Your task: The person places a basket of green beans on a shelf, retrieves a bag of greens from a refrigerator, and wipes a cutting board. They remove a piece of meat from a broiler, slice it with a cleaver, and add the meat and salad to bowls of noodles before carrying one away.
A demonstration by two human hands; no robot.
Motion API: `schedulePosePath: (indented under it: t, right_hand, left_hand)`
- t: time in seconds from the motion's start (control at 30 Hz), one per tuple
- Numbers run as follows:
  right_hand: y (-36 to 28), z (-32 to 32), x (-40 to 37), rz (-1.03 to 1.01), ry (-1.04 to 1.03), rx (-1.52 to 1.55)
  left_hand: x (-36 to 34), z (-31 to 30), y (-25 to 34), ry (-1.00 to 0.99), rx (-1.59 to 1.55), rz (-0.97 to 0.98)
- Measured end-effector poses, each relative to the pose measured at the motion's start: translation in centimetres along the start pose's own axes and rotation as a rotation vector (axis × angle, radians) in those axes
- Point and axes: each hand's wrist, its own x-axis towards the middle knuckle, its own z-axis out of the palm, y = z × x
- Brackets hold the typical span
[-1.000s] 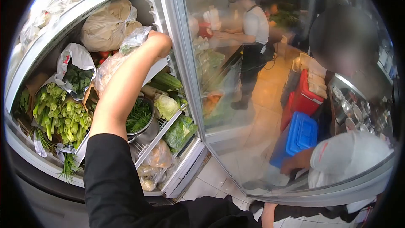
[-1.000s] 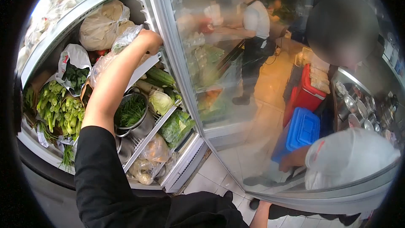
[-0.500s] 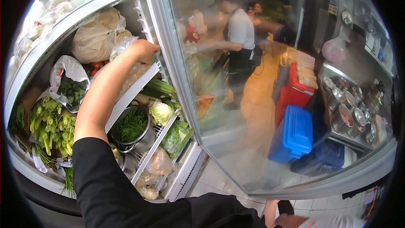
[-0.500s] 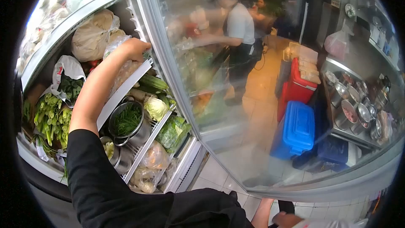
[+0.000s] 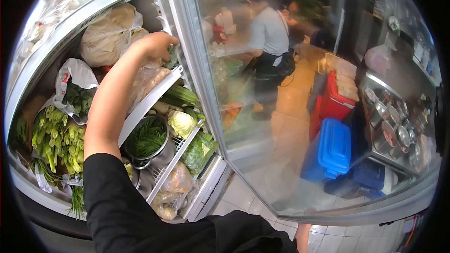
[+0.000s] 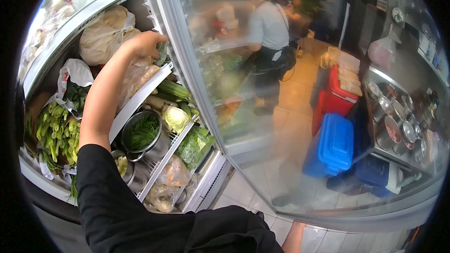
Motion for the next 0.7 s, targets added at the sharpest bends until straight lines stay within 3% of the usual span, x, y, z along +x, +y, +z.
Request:
schedulePosePath:
  t: [0.1,0.2,0.33,0.43,0.57,0.67,0.7]
  right_hand:
    - [-0.4,0.1,0.4,-0.003,0.004,-0.009]
    - [-0.6,0.6,1.0,0.006,0.006,-0.031]
    - [-0.7,0.9,1.6,0.014,0.006,-0.048]
    - [-0.7,1.0,1.8,0.024,0.008,-0.053]
    - [-0.7,1.1,2.1,0.027,0.000,-0.070]
    - [-0.6,0.9,2.2,0.027,0.008,-0.077]
    - [-0.6,0.8,2.2,0.028,0.016,-0.078]
  left_hand:
    - [-0.4,-0.5,-1.1,0.240,-0.142,0.088]
    - [-0.3,-0.9,-2.4,0.271,-0.549,0.128]
    - [-1.1,-0.7,-1.5,0.284,-0.611,0.103]
    - [-1.8,-0.1,-0.9,0.415,-0.552,0.150]
    - [-1.6,1.3,-1.9,0.603,-0.844,0.173]
    - [-3.3,1.0,0.3,0.689,-0.649,0.084]
    - [-4.2,0.8,1.5,0.731,-0.704,0.149]
